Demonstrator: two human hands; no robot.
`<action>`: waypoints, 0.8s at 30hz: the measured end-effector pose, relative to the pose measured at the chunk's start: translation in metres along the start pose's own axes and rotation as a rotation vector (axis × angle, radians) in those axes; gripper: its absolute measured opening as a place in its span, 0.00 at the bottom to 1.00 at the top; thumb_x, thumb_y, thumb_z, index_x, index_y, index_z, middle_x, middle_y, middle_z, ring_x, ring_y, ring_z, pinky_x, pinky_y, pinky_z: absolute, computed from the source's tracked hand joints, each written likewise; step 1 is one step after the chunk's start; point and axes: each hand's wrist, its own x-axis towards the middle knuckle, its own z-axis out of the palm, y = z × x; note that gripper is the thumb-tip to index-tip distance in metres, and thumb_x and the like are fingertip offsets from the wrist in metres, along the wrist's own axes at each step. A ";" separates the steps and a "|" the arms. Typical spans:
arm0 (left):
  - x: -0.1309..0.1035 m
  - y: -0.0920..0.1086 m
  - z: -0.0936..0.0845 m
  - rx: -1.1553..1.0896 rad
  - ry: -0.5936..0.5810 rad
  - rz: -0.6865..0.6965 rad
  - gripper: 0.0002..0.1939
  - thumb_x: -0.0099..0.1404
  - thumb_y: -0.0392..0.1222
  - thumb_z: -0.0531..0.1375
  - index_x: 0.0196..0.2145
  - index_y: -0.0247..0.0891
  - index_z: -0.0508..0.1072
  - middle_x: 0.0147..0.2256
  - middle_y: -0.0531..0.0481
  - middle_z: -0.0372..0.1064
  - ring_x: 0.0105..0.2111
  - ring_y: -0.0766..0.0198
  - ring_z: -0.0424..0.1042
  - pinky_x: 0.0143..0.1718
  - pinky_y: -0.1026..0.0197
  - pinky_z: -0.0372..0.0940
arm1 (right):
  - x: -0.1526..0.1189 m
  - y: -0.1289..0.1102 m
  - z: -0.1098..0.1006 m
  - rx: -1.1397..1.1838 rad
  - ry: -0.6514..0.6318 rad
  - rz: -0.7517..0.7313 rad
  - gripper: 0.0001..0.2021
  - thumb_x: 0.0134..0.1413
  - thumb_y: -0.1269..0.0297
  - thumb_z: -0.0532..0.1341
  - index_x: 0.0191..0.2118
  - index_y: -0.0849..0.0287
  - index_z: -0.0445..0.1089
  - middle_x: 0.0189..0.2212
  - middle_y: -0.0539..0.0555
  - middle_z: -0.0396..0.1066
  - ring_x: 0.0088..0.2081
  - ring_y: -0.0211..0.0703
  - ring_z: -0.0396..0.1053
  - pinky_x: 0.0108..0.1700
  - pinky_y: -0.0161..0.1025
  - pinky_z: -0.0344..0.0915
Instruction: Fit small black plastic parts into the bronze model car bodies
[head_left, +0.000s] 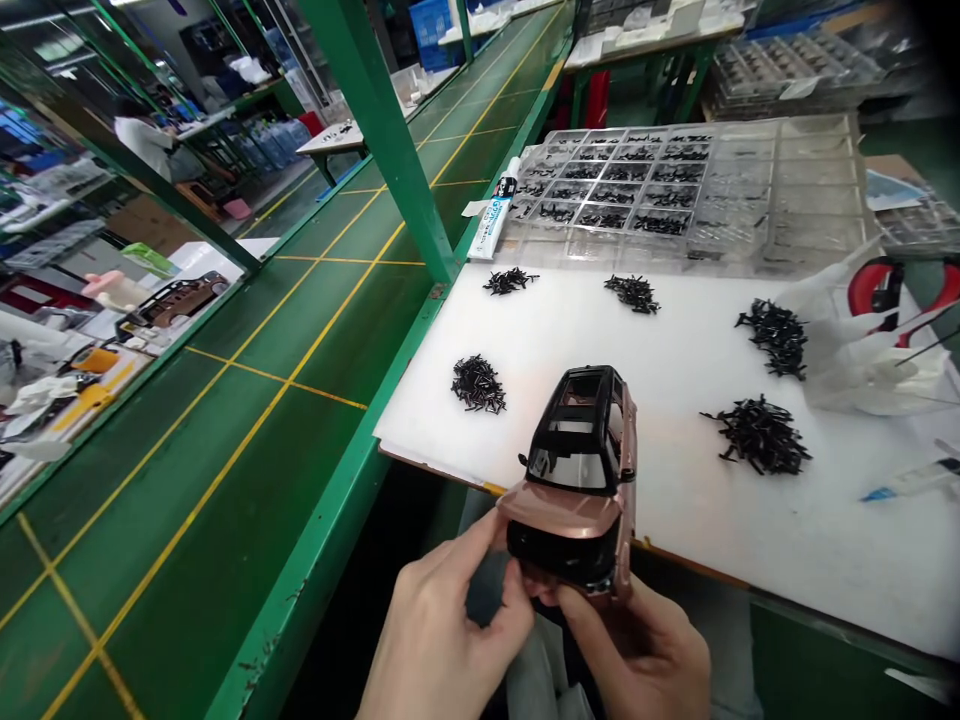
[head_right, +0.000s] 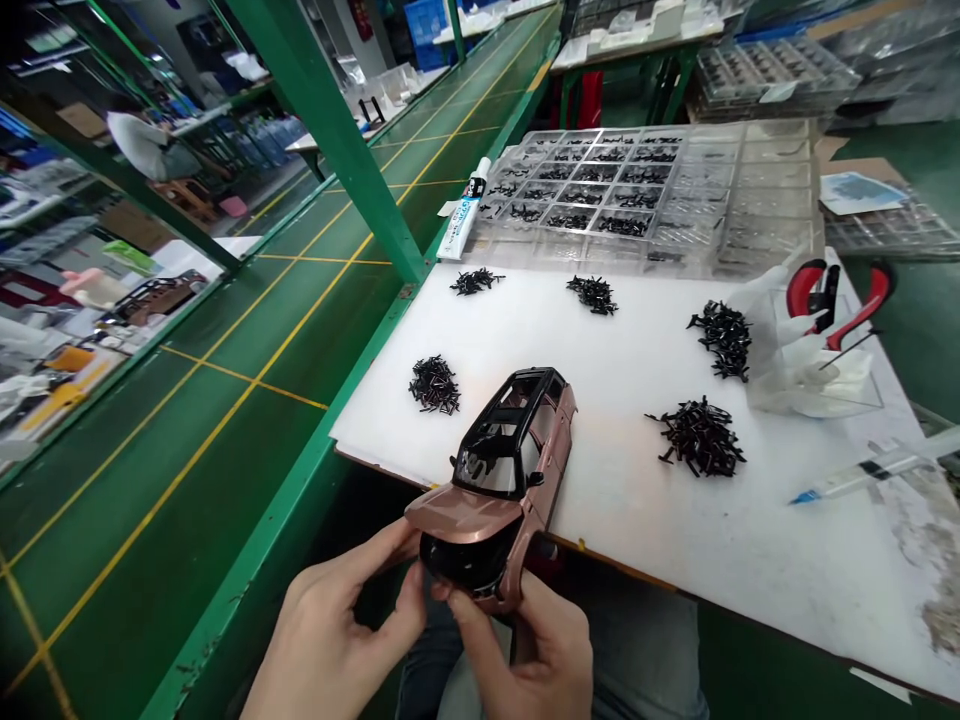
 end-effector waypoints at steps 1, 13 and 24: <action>0.001 -0.001 -0.002 0.004 -0.074 -0.054 0.13 0.65 0.33 0.53 0.43 0.41 0.75 0.30 0.58 0.76 0.24 0.69 0.73 0.27 0.73 0.67 | 0.000 0.004 0.001 -0.029 -0.026 -0.030 0.14 0.52 0.54 0.69 0.23 0.57 0.78 0.23 0.53 0.77 0.23 0.41 0.72 0.29 0.31 0.68; -0.009 -0.020 0.003 -0.004 -0.191 -0.213 0.12 0.70 0.38 0.48 0.32 0.40 0.68 0.24 0.53 0.70 0.20 0.65 0.65 0.24 0.66 0.60 | -0.002 0.031 0.008 -0.184 -0.182 -0.268 0.10 0.59 0.64 0.64 0.27 0.58 0.71 0.21 0.48 0.70 0.23 0.35 0.67 0.30 0.31 0.63; -0.004 -0.017 0.003 -0.042 -0.059 -0.063 0.12 0.72 0.36 0.49 0.33 0.39 0.70 0.23 0.55 0.67 0.21 0.68 0.69 0.23 0.71 0.62 | -0.003 0.004 0.007 -0.007 -0.031 -0.035 0.06 0.54 0.59 0.69 0.29 0.53 0.81 0.26 0.51 0.78 0.27 0.42 0.75 0.33 0.31 0.70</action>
